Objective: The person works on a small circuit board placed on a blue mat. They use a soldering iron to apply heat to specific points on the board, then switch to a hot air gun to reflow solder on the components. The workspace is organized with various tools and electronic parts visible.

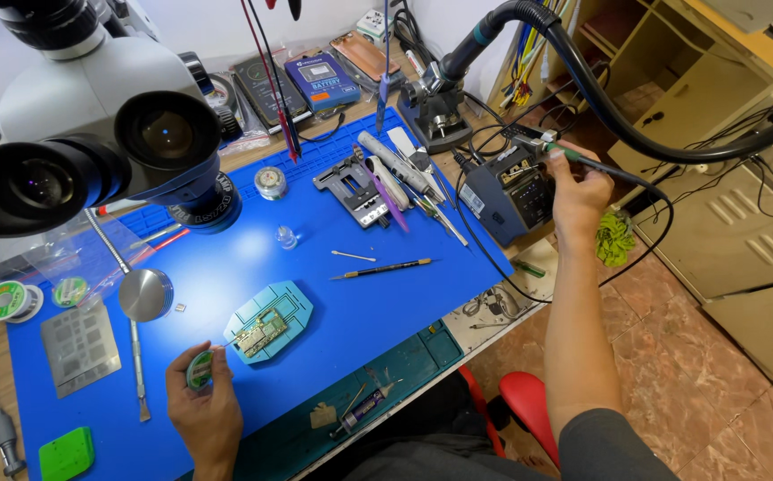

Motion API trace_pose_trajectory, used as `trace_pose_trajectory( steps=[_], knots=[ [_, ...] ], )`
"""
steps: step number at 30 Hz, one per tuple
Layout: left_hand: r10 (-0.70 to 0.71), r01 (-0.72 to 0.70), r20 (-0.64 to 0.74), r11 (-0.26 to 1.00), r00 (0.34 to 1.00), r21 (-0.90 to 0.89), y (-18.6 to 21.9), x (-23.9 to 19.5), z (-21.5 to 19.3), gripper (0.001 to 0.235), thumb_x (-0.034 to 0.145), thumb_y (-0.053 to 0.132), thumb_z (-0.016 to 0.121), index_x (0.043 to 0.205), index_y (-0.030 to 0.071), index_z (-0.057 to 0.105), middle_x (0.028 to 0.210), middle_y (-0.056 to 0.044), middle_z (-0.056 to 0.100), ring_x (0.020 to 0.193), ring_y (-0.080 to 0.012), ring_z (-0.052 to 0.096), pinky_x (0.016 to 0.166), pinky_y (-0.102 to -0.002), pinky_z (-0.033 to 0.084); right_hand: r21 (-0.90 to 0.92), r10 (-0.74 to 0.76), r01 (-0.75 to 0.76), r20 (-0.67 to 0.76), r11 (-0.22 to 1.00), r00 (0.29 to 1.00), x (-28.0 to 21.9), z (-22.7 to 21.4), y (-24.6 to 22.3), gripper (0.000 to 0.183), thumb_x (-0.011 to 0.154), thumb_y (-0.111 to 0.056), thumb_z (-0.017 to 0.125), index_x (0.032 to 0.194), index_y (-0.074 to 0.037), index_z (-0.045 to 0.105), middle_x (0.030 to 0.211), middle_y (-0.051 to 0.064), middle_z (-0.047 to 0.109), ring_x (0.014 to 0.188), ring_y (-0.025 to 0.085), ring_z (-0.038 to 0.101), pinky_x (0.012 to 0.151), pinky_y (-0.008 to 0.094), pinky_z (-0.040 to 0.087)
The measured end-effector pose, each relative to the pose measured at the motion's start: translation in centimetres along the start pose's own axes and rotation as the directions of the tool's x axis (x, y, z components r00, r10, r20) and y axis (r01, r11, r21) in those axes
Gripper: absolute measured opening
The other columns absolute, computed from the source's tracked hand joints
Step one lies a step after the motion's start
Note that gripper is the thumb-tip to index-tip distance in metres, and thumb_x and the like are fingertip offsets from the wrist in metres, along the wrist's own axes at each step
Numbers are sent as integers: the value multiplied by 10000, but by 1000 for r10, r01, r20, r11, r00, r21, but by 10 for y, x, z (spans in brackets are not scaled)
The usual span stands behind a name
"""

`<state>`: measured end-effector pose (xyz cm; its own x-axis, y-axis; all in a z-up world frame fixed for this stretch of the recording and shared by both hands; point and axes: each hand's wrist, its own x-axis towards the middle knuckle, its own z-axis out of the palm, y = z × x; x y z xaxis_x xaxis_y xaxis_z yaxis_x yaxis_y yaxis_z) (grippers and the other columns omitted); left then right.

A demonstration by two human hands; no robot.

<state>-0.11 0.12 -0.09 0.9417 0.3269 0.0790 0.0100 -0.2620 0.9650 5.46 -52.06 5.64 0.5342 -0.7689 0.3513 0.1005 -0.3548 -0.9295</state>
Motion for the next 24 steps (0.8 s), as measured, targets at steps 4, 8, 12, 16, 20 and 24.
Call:
trace_pose_trajectory(
  steps=[4,8,12,16,20,24],
  knots=[
    [2,-2,4,1000,1000,3,-1,-1,-1,274,1070,152,674,1320,54,618,1123,-143,673,923,-220,644,742,-308,571,-122,-34,23,-90,992,995,7,-11,21,235,1084,-304,703,1040,-77,743,959,57,756,794,128,685,635,245,575],
    [9,-9,-3,1000,1000,-20,-2,3,3,261,1077,137,677,1317,53,617,1134,-140,666,932,-215,635,736,-309,552,36,69,-62,-253,997,965,13,-21,23,192,1035,-284,701,946,-120,748,785,-24,681,660,67,583,596,228,458],
    [38,-38,-13,999,999,26,-4,-1,3,266,1084,135,686,1323,39,622,1150,-150,667,950,-222,644,744,-301,564,113,33,-6,-239,994,971,8,-30,26,129,936,-134,705,1049,-97,756,928,24,728,801,104,692,751,227,579],
    [15,-15,-2,1000,1000,20,0,-2,2,289,1078,132,681,1341,38,608,1164,-157,657,970,-240,639,758,-319,572,86,-135,152,-177,985,975,-1,-45,34,100,1019,-101,690,1103,-48,672,999,103,699,865,191,711,803,299,673],
    [45,-44,-15,998,999,46,-3,-2,3,274,1093,140,688,1336,37,614,1133,-155,658,910,-232,640,732,-317,563,33,-61,65,-120,997,991,-13,-64,17,96,1066,-135,656,1093,-48,687,957,97,710,845,165,691,768,280,580],
    [68,-67,-18,996,998,56,-4,-2,3,270,1094,141,701,1331,36,622,1131,-157,657,901,-233,646,730,-314,568,-284,30,-8,70,959,997,-20,-73,-1,113,1062,-142,676,1168,-114,703,1085,62,707,961,155,631,808,284,534]
  ],
)
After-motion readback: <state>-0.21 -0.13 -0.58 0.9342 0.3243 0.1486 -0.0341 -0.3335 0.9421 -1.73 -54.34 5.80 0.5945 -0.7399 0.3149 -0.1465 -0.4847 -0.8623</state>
